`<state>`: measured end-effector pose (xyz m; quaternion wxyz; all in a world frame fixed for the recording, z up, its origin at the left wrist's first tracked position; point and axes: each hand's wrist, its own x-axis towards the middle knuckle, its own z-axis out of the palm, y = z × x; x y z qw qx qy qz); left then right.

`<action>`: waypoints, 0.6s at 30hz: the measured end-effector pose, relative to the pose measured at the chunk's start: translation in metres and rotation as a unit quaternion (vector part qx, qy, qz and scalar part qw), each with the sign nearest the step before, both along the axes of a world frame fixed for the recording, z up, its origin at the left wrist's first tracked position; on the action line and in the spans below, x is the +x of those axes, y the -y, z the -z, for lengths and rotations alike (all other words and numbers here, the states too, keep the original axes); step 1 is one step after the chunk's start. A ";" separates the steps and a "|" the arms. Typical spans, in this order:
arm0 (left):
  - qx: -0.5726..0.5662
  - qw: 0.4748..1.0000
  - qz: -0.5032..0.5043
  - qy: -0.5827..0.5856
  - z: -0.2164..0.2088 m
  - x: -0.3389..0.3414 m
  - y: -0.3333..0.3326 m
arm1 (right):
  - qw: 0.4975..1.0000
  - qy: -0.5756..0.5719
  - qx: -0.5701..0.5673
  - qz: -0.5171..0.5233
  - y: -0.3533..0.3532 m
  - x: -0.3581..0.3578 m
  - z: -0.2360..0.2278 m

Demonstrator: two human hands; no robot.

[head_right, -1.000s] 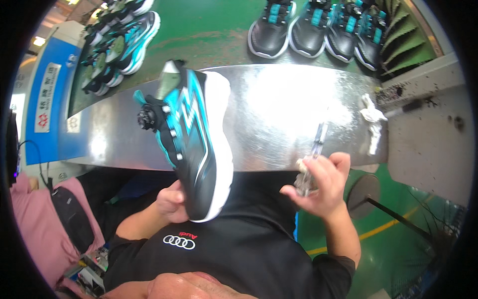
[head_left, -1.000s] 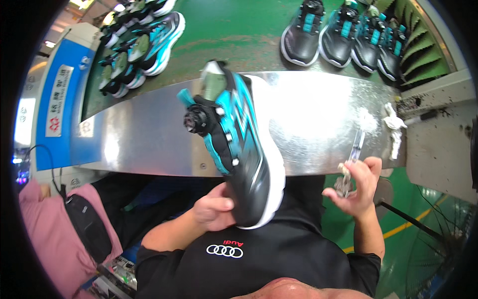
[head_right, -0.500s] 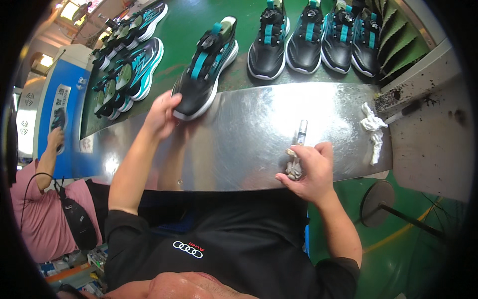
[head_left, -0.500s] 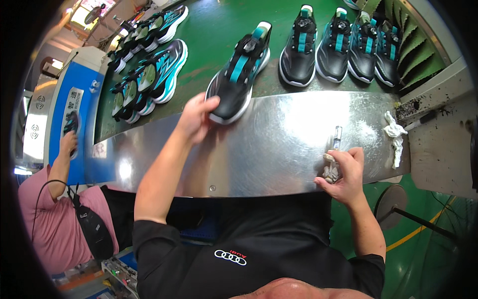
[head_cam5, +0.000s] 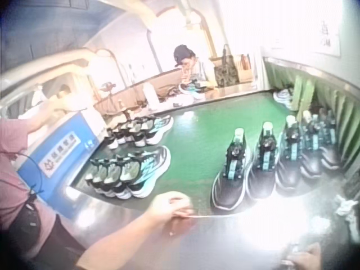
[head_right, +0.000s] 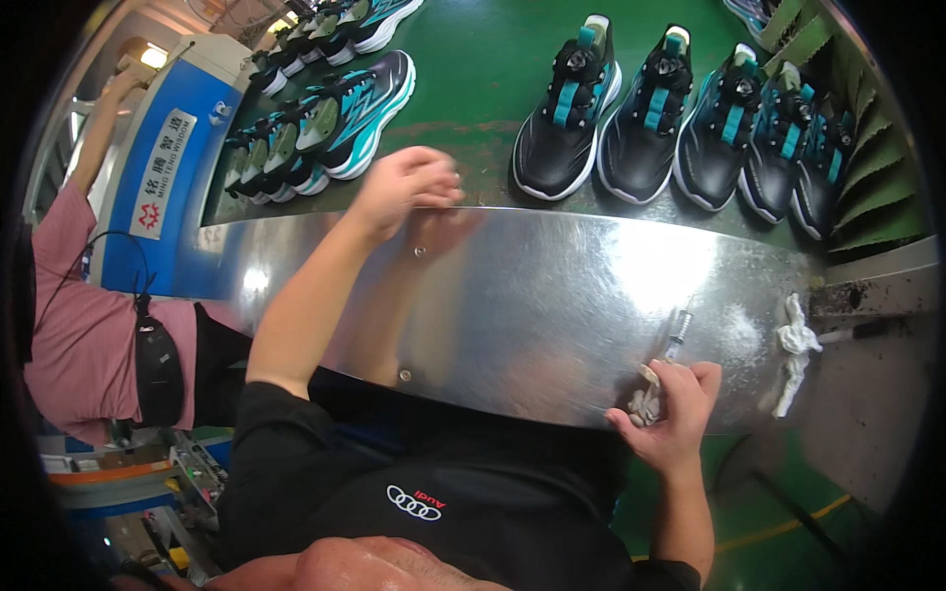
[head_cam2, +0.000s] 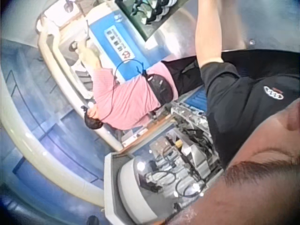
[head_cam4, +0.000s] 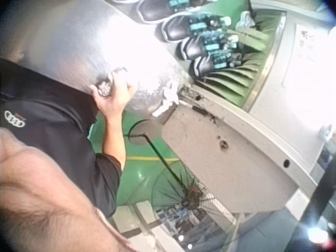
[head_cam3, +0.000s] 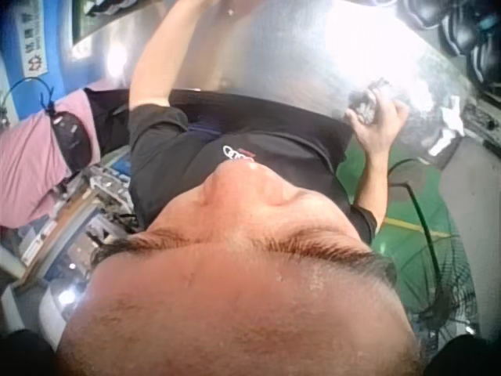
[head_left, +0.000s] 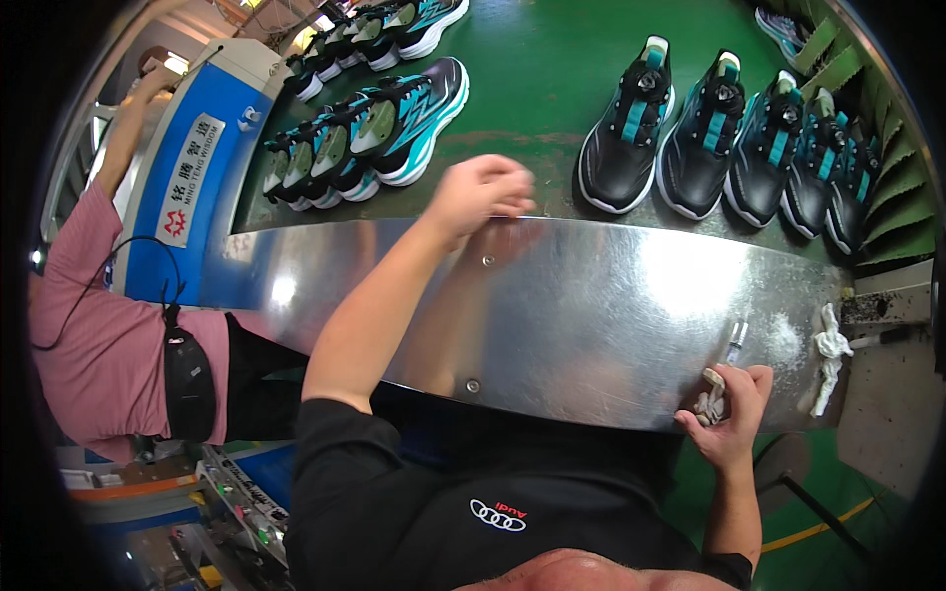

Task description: The person repeatedly takes shoes from a conveyor line, applies adhesive along the edges using a syringe, and places the shoes back onto the conveyor.

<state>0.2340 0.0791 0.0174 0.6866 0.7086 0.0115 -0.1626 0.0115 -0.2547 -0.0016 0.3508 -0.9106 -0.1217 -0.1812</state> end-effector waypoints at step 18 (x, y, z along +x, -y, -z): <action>0.107 0.948 -0.208 0.215 -0.002 0.043 -0.108 | 0.999 0.034 -0.005 -0.007 -0.007 0.006 0.001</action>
